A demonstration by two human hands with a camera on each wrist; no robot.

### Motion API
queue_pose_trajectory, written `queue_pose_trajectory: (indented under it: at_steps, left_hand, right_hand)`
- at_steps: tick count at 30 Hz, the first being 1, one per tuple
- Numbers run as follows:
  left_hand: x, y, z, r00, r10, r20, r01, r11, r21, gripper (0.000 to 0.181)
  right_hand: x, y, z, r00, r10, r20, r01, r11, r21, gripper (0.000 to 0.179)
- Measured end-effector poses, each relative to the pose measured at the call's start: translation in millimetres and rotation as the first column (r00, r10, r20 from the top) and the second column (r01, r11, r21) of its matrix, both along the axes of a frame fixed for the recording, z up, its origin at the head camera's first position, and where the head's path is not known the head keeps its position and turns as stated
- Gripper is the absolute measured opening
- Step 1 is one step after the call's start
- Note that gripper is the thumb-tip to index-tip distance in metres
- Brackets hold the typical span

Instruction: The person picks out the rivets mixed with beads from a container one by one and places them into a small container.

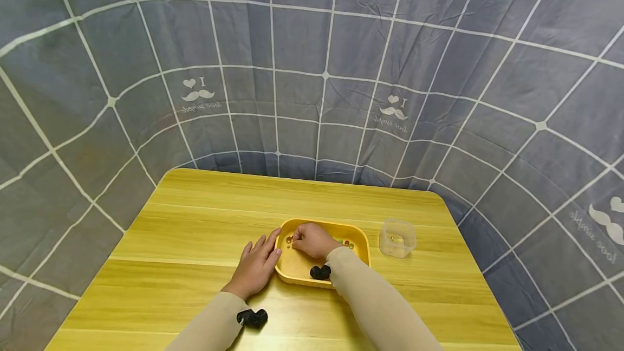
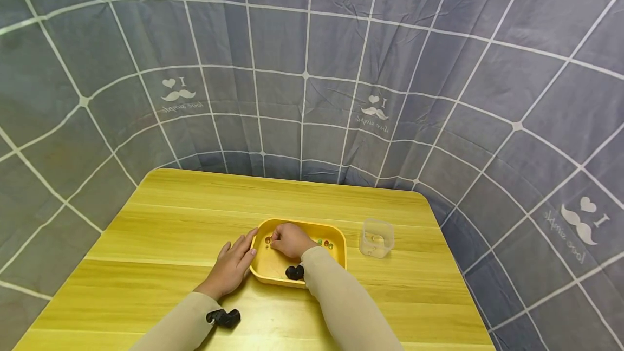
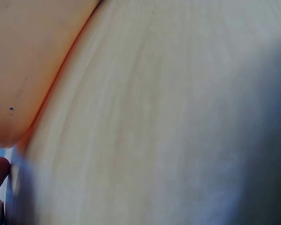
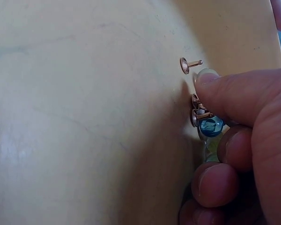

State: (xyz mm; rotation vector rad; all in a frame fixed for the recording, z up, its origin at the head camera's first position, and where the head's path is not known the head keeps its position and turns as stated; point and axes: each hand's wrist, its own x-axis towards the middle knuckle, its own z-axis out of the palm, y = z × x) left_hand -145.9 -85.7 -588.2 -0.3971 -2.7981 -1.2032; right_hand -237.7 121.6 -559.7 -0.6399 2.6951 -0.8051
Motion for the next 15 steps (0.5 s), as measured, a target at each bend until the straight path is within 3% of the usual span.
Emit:
queue_pose_trajectory:
  at_steps: [15]
  left_hand:
    - [-1.0, 1.1, -0.2, 1.0, 0.002, 0.011, -0.002, 1.0, -0.004, 0.055]
  right_hand:
    - [1.2, 0.6, 1.8, 1.0, -0.005, 0.013, 0.006, 1.0, -0.017, 0.009]
